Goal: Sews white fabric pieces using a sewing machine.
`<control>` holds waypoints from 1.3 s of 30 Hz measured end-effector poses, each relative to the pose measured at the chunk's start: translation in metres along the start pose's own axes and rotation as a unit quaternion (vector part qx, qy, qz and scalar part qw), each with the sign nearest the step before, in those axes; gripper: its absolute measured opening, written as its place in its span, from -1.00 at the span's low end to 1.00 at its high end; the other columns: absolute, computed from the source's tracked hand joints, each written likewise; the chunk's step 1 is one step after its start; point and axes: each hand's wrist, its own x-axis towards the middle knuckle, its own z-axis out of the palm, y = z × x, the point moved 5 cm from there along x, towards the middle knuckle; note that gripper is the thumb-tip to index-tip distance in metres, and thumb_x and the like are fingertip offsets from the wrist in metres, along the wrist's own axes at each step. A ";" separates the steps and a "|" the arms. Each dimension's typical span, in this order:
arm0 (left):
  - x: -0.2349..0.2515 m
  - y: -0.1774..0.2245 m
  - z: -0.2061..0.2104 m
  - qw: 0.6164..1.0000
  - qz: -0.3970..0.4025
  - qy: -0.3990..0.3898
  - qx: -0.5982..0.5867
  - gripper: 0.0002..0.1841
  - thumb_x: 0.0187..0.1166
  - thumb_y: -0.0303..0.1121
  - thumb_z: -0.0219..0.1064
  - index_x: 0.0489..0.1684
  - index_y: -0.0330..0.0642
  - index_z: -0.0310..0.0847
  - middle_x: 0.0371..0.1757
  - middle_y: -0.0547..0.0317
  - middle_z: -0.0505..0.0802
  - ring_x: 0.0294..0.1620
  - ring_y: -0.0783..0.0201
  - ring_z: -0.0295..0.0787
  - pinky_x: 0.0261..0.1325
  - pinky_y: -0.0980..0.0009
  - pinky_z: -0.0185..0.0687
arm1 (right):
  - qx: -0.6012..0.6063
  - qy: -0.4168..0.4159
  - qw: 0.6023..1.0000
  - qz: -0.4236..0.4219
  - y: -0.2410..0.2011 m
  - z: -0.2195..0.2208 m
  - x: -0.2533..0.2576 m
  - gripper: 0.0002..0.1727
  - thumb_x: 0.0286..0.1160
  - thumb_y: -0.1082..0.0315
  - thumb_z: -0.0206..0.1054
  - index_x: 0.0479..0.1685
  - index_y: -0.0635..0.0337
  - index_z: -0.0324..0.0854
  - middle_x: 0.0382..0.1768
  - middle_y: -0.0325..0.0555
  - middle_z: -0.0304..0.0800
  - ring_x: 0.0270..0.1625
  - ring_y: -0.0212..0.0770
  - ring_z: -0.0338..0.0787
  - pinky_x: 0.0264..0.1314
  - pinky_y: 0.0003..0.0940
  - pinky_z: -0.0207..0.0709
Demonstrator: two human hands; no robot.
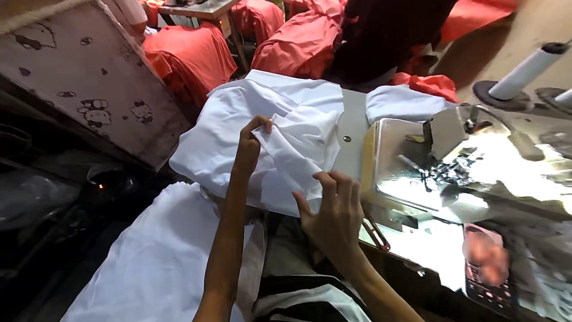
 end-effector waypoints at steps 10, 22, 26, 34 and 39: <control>-0.084 0.024 -0.033 0.957 -0.242 0.157 0.028 -0.51 0.85 -0.22 -0.08 0.76 -0.01 0.18 0.51 0.11 0.65 0.36 0.15 0.71 0.30 0.07 0.70 | 0.140 -0.125 0.972 -0.139 -0.057 0.019 -0.007 -0.80 0.57 0.34 0.26 -0.19 0.18 0.81 -0.38 -0.14 0.83 -0.29 -0.10 0.80 -0.27 -0.24 0.67; -0.214 0.043 0.026 0.924 -0.352 0.149 -0.002 -0.41 0.55 -0.43 0.42 0.56 -0.35 0.34 0.08 0.02 0.83 -0.03 0.30 0.83 0.08 0.34 0.80 | 0.143 -0.583 0.779 -0.180 -0.055 0.081 0.107 -0.69 0.64 0.47 0.22 0.23 0.11 0.74 -0.05 0.10 0.86 0.00 0.14 0.84 0.09 0.26 0.63; -0.226 0.042 0.043 0.922 -0.357 0.143 -0.041 -0.52 0.62 -0.32 0.38 0.42 -0.38 0.40 0.02 0.03 0.82 -0.03 0.30 0.82 0.09 0.35 0.79 | 0.078 -0.432 0.878 -0.191 -0.006 0.166 0.190 -0.52 0.33 0.63 0.29 0.24 0.06 0.74 0.13 0.12 0.82 0.22 0.31 0.77 0.11 0.51 0.55; -0.210 0.067 -0.035 0.945 -0.235 0.160 0.164 -0.74 0.65 -0.39 0.34 0.12 -0.41 0.64 -0.06 -0.02 0.85 -0.05 0.28 0.84 0.13 0.32 0.79 | -0.089 -0.520 0.819 -0.226 0.035 0.212 0.236 -0.87 0.35 0.34 0.59 -0.29 0.21 0.81 -0.34 0.25 0.81 -0.22 0.37 0.79 -0.15 0.55 0.54; -0.126 0.224 -0.167 0.785 -0.378 0.123 0.476 -0.64 0.69 -0.62 0.19 0.43 -0.35 0.48 0.21 -0.13 0.78 0.23 0.12 0.76 0.37 0.25 0.60 | 0.109 -0.376 0.905 -0.168 -0.053 0.215 0.367 -0.68 0.62 0.46 0.31 0.29 0.35 0.54 -0.09 0.42 0.68 -0.17 0.25 0.73 -0.03 0.30 0.60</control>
